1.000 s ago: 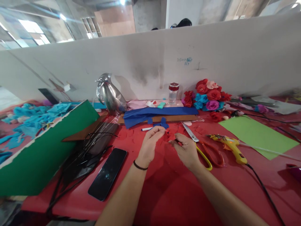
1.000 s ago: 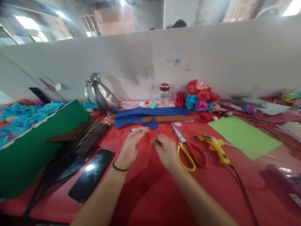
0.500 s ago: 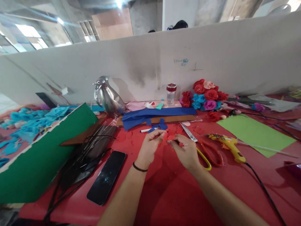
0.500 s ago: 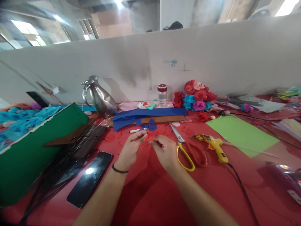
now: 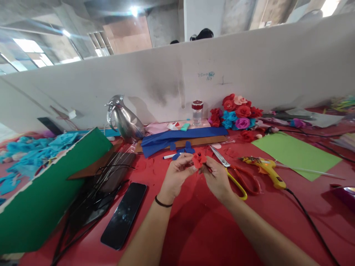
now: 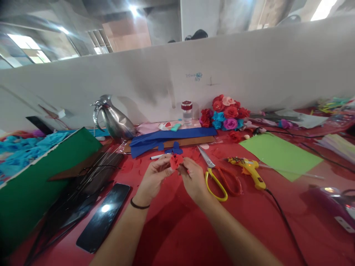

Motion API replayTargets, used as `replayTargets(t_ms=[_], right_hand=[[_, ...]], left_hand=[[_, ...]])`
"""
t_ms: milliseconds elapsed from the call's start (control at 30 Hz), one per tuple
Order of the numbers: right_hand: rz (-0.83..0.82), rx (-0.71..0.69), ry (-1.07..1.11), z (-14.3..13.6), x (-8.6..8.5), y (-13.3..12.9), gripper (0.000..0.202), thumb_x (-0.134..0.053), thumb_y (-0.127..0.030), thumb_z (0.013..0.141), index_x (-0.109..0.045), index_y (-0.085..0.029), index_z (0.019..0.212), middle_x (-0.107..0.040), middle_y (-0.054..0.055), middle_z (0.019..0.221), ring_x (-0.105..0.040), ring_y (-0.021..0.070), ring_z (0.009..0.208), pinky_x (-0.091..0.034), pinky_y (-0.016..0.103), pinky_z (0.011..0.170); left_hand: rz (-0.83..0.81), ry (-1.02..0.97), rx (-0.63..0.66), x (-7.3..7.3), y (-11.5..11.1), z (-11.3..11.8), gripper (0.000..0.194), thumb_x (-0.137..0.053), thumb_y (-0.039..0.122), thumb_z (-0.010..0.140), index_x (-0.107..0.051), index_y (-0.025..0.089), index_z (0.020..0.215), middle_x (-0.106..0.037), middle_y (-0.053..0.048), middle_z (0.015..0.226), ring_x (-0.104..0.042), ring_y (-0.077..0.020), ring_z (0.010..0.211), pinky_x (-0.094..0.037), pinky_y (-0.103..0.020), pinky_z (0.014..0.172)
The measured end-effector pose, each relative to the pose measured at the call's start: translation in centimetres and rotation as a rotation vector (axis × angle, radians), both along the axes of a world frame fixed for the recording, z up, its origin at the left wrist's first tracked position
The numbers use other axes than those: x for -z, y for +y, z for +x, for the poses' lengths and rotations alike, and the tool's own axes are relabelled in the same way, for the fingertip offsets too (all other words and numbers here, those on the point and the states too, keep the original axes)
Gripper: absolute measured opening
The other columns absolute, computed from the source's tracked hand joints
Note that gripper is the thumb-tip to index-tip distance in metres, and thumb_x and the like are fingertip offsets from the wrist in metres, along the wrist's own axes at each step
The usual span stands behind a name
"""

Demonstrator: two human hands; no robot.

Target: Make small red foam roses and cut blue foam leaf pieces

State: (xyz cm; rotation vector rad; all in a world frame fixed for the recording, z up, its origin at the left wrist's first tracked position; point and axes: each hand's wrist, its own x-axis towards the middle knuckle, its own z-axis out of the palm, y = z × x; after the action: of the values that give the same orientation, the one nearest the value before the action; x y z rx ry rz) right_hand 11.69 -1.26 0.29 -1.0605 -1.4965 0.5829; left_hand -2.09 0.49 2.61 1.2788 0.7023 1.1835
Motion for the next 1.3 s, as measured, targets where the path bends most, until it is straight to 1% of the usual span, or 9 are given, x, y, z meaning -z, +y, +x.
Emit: replayTargets(t_ms=[200, 333, 433, 533, 733, 867, 1000, 1133, 1300], right_hand=[[-0.041, 0.017, -0.031, 0.0, 0.0, 0.0, 0.023, -0.051, -0.029, 0.085, -0.053, -0.021, 0.064, -0.054, -0.001, 0.058, -0.051, 0.0146, 0.054, -0.039, 0.026, 0.054], [-0.039, 0.075, -0.030, -0.1, 0.1, 0.0, 0.021, -0.053, -0.028, 0.083, -0.053, -0.021, 0.063, -0.055, 0.000, 0.059, -0.051, 0.0150, 0.055, -0.040, 0.026, 0.054], [-0.036, 0.139, -0.055, -0.1, 0.3, 0.1, 0.013, -0.053, -0.023, 0.082, -0.060, -0.022, 0.071, -0.063, 0.003, 0.069, -0.057, 0.0177, 0.064, -0.045, 0.028, 0.061], [-0.010, 0.172, -0.114, -0.2, 0.7, 0.1, 0.015, -0.051, -0.020, 0.083, -0.065, -0.021, 0.080, -0.068, 0.006, 0.080, -0.062, 0.0201, 0.074, -0.048, 0.031, 0.068], [0.036, 0.154, -0.138, -0.6, 0.3, -0.4, 0.015, -0.052, -0.018, 0.079, -0.066, -0.022, 0.085, -0.068, 0.006, 0.082, -0.060, 0.0183, 0.069, -0.048, 0.030, 0.066], [-0.086, 0.067, 0.046, -0.5, -0.5, -0.6, 0.008, -0.054, -0.023, 0.078, -0.062, -0.020, 0.076, -0.063, 0.003, 0.071, -0.054, 0.0150, 0.060, -0.044, 0.027, 0.057], [-0.256, -0.105, 0.311, -0.3, -0.9, -0.4, 0.019, -0.055, -0.035, 0.080, -0.060, -0.019, 0.070, -0.054, -0.002, 0.057, -0.049, 0.0125, 0.054, -0.040, 0.025, 0.055], [-0.335, -0.125, 0.468, -0.3, -1.1, -0.2, 0.020, -0.061, -0.037, 0.073, -0.059, -0.019, 0.065, -0.052, -0.003, 0.054, -0.046, 0.0114, 0.052, -0.037, 0.026, 0.055], [-0.410, -0.164, 0.525, -0.7, -1.2, -0.2, 0.021, -0.064, -0.038, 0.067, -0.057, -0.020, 0.060, -0.051, -0.003, 0.053, -0.043, 0.0107, 0.051, -0.037, 0.026, 0.054]], left_hand=[[-0.020, -0.125, -0.095, 0.3, 0.0, 0.1, 0.018, -0.077, 0.032, 0.066, -0.077, 0.023, 0.081, -0.061, -0.003, 0.088, -0.056, -0.0154, 0.086, -0.045, -0.031, 0.083], [-0.054, -0.109, -0.088, 0.6, 0.0, 0.6, 0.025, -0.080, 0.027, 0.062, -0.076, 0.023, 0.086, -0.060, -0.003, 0.095, -0.056, -0.0148, 0.088, -0.046, -0.030, 0.082], [-0.066, -0.049, -0.075, 1.1, -0.1, 1.3, 0.024, -0.080, 0.022, 0.059, -0.076, 0.021, 0.083, -0.059, -0.003, 0.096, -0.055, -0.0156, 0.089, -0.046, -0.029, 0.082], [-0.074, -0.047, -0.146, 1.6, -0.2, 1.9, 0.014, -0.075, 0.023, 0.065, -0.076, 0.020, 0.079, -0.060, -0.003, 0.089, -0.055, -0.0151, 0.088, -0.045, -0.028, 0.083], [-0.080, -0.031, -0.241, 1.9, 0.0, 2.0, 0.019, -0.073, 0.034, 0.069, -0.076, 0.019, 0.082, -0.065, -0.005, 0.093, -0.056, -0.0173, 0.090, -0.044, -0.031, 0.086], [-0.101, -0.001, -0.257, 1.7, 0.3, 1.7, 0.020, -0.071, 0.034, 0.070, -0.075, 0.018, 0.080, -0.068, -0.004, 0.081, -0.057, -0.0167, 0.080, -0.044, -0.032, 0.082], [-0.013, 0.096, -0.280, 1.8, 0.4, 1.5, 0.011, -0.067, 0.028, 0.070, -0.072, 0.018, 0.068, -0.065, -0.001, 0.070, -0.054, -0.0151, 0.071, -0.045, -0.029, 0.073], [0.037, 0.167, -0.300, 2.1, 0.5, 1.3, 0.011, -0.063, 0.026, 0.072, -0.072, 0.019, 0.069, -0.065, -0.002, 0.074, -0.054, -0.0161, 0.074, -0.045, -0.029, 0.074], [0.090, 0.211, -0.320, 2.8, 0.8, 1.0, 0.013, -0.062, 0.027, 0.075, -0.072, 0.020, 0.074, -0.068, -0.004, 0.082, -0.056, -0.0194, 0.081, -0.046, -0.031, 0.077]])
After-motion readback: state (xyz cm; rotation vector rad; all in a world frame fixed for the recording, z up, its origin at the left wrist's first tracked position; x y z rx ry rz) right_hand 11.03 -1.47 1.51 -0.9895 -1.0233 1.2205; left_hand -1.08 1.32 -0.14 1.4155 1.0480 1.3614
